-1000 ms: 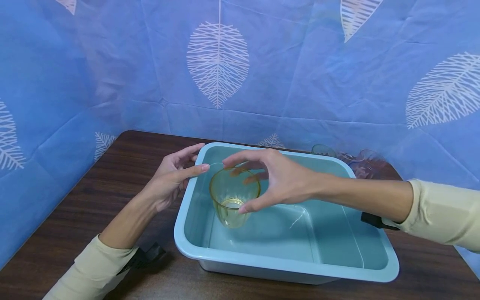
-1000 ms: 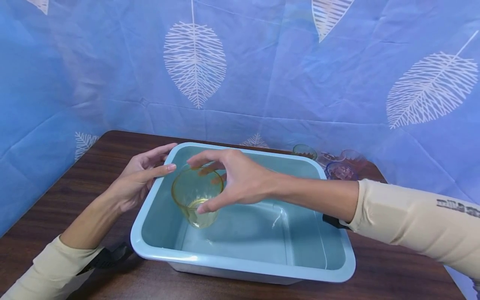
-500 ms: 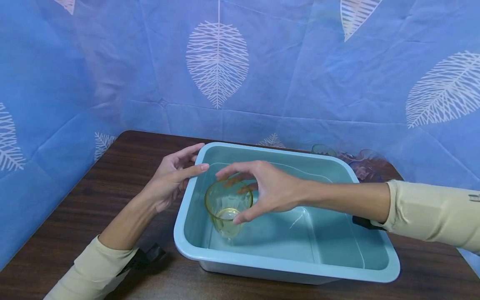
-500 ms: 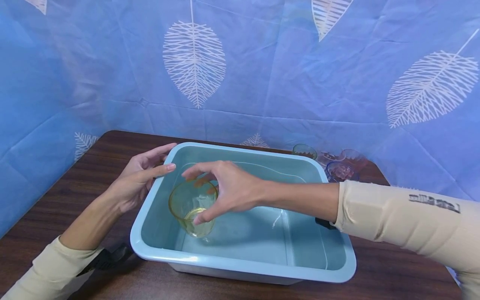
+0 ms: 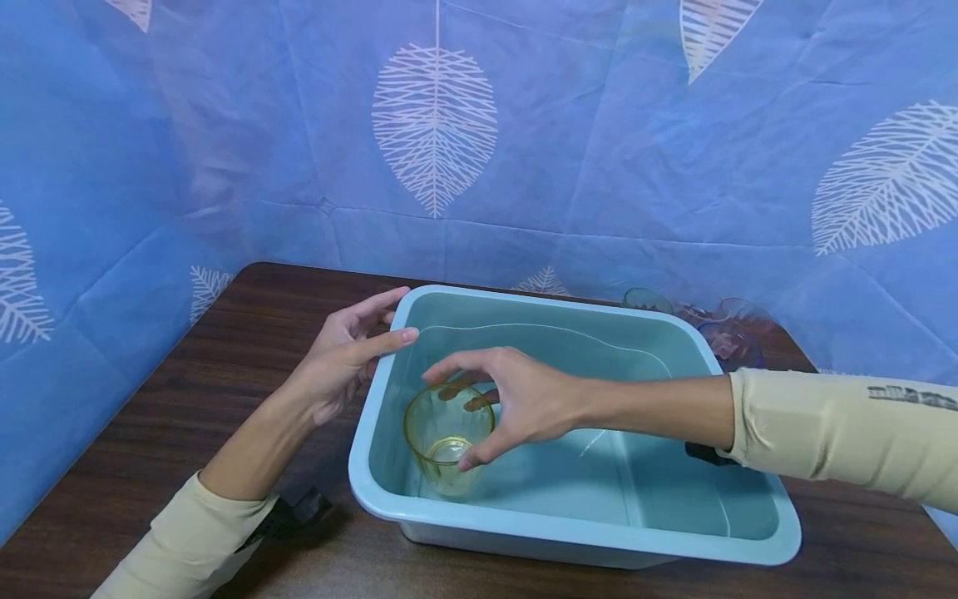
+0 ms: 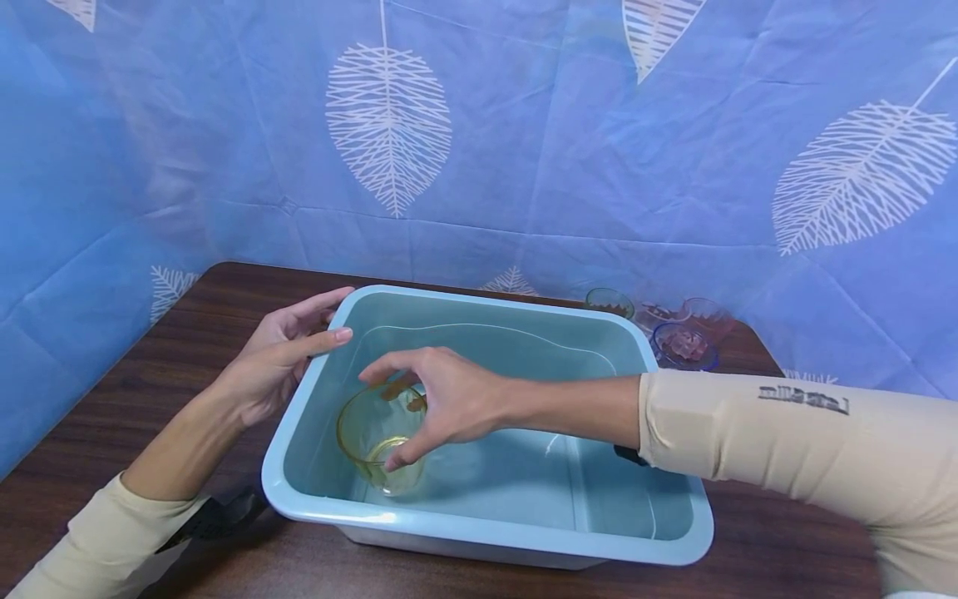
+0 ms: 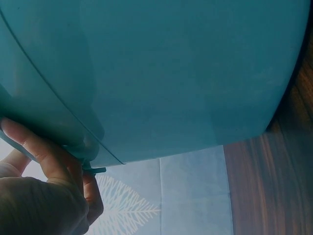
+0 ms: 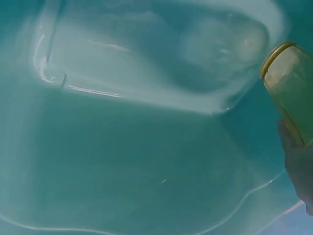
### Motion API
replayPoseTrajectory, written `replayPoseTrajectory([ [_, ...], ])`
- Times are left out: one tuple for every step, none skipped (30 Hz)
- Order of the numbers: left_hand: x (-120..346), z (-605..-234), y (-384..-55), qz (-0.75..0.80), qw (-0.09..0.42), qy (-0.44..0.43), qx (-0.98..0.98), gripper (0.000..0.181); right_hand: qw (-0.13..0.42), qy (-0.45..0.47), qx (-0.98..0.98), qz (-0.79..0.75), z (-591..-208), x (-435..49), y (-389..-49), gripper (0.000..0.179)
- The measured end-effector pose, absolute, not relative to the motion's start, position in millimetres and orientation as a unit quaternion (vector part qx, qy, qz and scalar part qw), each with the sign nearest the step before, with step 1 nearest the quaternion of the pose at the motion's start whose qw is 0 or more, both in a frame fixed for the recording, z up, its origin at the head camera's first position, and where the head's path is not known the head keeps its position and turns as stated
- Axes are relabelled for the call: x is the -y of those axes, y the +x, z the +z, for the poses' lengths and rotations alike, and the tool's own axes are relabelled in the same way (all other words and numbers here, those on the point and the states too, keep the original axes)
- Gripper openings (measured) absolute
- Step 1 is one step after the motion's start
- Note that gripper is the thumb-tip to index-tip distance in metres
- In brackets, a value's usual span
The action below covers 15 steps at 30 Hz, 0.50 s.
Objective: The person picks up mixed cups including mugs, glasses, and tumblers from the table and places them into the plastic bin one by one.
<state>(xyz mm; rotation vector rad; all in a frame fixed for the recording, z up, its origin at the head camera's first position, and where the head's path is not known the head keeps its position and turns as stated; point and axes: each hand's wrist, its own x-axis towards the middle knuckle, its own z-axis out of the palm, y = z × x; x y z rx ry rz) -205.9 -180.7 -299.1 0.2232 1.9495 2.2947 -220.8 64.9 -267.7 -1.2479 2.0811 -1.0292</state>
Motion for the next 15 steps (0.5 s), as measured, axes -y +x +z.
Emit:
replayPoseTrajectory([
  [180.8, -299.0, -205.7, 0.759, 0.061, 0.074, -0.644, 0.061, 0.252, -0.458, -0.763, -0.380, -269.3, -64.2, -221.0, 0.080],
  [180.8, -299.0, -205.7, 0.759, 0.061, 0.074, -0.644, 0.061, 0.255, -0.458, -0.761, -0.383, -270.6, -63.4, -221.1, 0.080],
  [180.8, -299.1, -205.7, 0.759, 0.061, 0.074, -0.644, 0.060, 0.258, -0.457, -0.759, -0.385, -272.0, -62.6, -221.2, 0.079],
  [180.8, -299.1, -205.7, 0.759, 0.061, 0.074, -0.644, 0.060, 0.262, -0.455, -0.759, -0.386, -272.9, -61.7, -220.9, 0.080],
  [180.8, -299.1, -205.7, 0.759, 0.061, 0.074, -0.644, 0.060, 0.264, -0.455, -0.757, -0.387, -274.1, -61.0, -220.7, 0.080],
  [180.8, -299.2, -205.7, 0.758, 0.061, 0.074, -0.645, 0.060, 0.265, -0.454, -0.758, -0.385, -275.1, -60.3, -220.3, 0.080],
  [180.9, -299.1, -205.6, 0.759, 0.061, 0.074, -0.645, 0.060, 0.265, -0.454, -0.761, -0.381, -276.0, -59.6, -219.8, 0.081],
  [180.8, -299.2, -205.7, 0.758, 0.061, 0.073, -0.645, 0.060, 0.264, -0.455, -0.762, -0.377, -277.3, -59.1, -219.5, 0.081],
  [180.8, -299.1, -205.6, 0.757, 0.061, 0.073, -0.646, 0.060, 0.261, -0.457, -0.765, -0.371, -278.7, -58.8, -219.2, 0.081],
  [180.7, -299.1, -205.6, 0.757, 0.060, 0.073, -0.646, 0.060, 0.256, -0.460, -0.768, -0.364, -280.0, -58.6, -218.8, 0.081],
  [180.6, -299.3, -205.7, 0.757, 0.059, 0.074, -0.646, 0.060, 0.251, -0.463, -0.772, -0.357, -281.2, -58.3, -218.5, 0.081],
  [180.6, -299.4, -205.7, 0.757, 0.059, 0.074, -0.646, 0.060, 0.244, -0.467, -0.774, -0.350, -282.8, -58.2, -218.4, 0.081],
  [180.5, -299.5, -205.6, 0.757, 0.060, 0.074, -0.647, 0.060, 0.237, -0.472, -0.776, -0.343, -284.5, -58.1, -218.4, 0.081],
  [180.5, -299.6, -205.6, 0.757, 0.060, 0.074, -0.647, 0.060, 0.232, -0.477, -0.777, -0.339, -286.0, -57.9, -218.4, 0.081],
  [180.5, -299.7, -205.6, 0.757, 0.060, 0.074, -0.647, 0.060, 0.225, -0.482, -0.779, -0.333, -287.0, -57.7, -218.3, 0.081],
])
